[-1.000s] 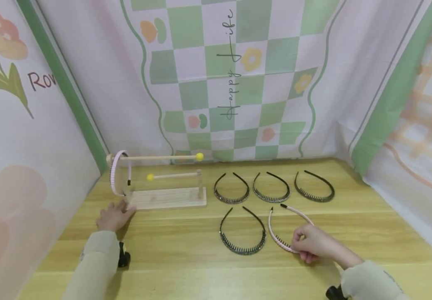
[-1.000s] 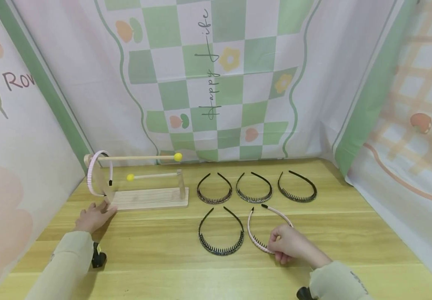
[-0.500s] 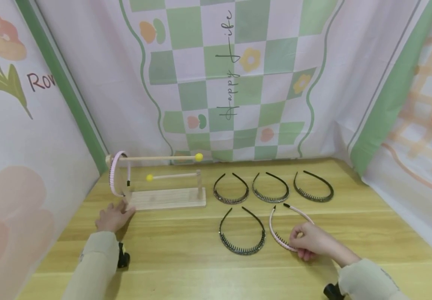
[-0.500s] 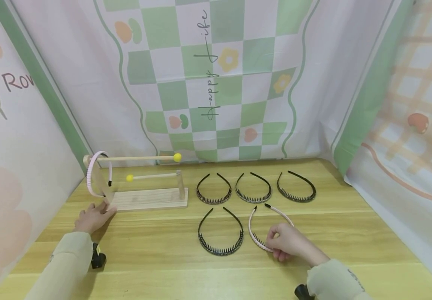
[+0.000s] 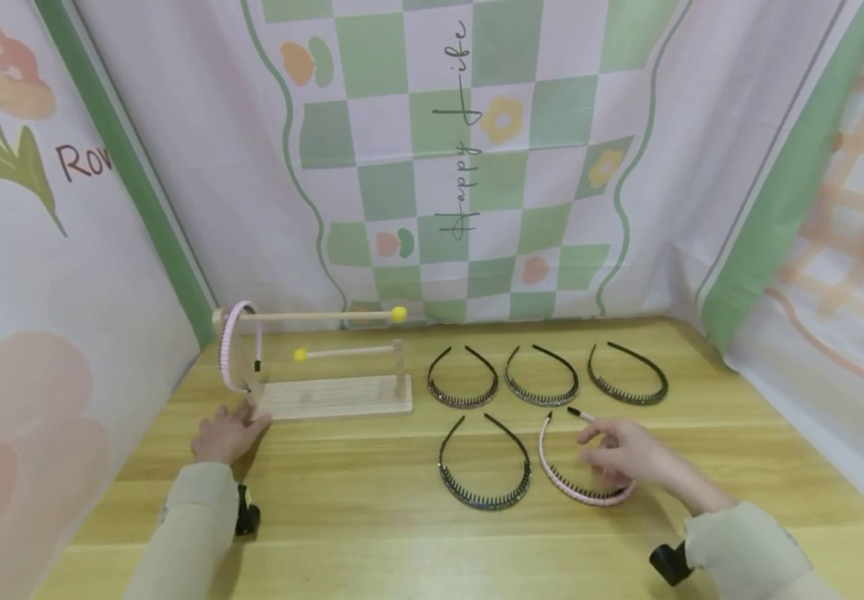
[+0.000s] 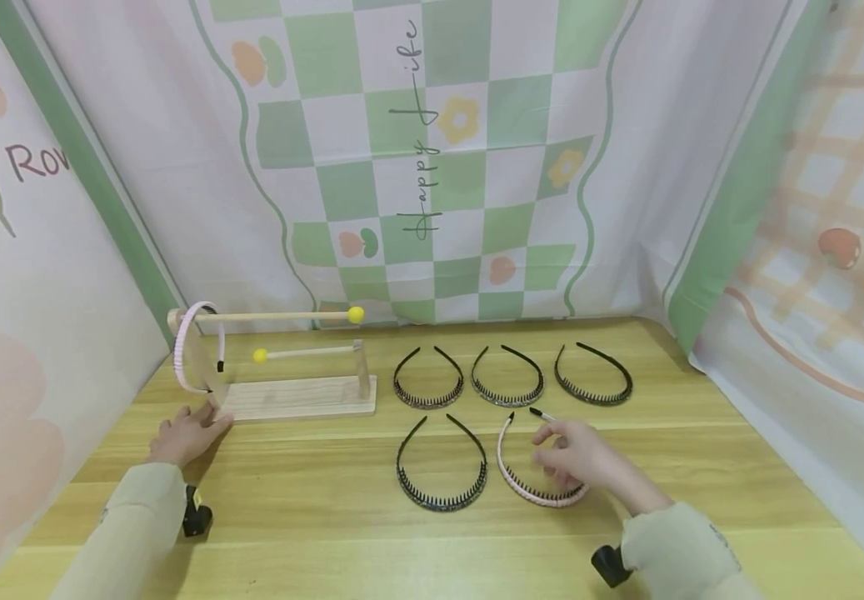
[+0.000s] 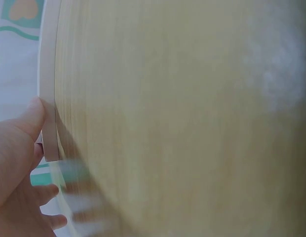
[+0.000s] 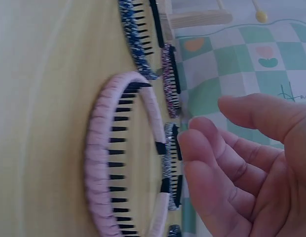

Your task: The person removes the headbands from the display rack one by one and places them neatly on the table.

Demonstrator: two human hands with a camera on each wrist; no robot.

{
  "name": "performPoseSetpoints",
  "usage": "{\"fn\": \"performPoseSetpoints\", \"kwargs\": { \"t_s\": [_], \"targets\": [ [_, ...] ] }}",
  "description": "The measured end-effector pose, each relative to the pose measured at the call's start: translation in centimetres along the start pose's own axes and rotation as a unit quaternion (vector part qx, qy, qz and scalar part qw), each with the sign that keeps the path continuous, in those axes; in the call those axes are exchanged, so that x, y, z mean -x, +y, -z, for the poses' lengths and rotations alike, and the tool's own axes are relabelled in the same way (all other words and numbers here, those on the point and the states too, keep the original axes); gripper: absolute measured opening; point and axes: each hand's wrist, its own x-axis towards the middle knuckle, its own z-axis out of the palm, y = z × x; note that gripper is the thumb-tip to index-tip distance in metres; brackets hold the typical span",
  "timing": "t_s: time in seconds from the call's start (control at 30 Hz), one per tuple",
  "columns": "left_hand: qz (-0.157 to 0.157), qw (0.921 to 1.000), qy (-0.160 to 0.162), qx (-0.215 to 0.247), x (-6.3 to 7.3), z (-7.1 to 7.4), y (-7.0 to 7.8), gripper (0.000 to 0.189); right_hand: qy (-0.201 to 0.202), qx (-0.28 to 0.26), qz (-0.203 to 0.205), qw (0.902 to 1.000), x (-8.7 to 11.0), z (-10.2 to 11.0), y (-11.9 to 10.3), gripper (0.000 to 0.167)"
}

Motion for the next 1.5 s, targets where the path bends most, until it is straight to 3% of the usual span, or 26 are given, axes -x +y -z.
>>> {"fn": "performPoseSetpoints", "kwargs": {
  "t_s": [0.13,0.33,0.77,1.2,1.5],
  "targets": [
    [0.004,1.0000,-0.004,0.003,0.0,0.0,0.0,0.078,0.015,0.013,0.015,0.9997,-0.6,0.8,-0.9,0.036],
    [0.000,1.0000,-0.002,0.007,0.1,0.2,0.1,0.078,0.033,0.028,-0.002,0.9991,-1.7,2.0,-2.9,0.034],
    [0.000,0.9999,0.010,0.006,0.1,0.2,0.4,0.078,0.031,0.065,0.030,0.9969,-4.5,3.8,-7.9,0.040],
    [-0.001,0.9999,0.016,0.006,-0.2,-0.2,0.0,0.077,0.047,0.123,0.059,0.9895,-8.1,4.1,-13.7,0.036],
    [0.003,0.9998,0.019,0.011,0.0,-0.1,0.0,0.076,0.052,0.115,0.093,0.9877,-10.6,3.4,-16.8,0.036]
  ]
}}
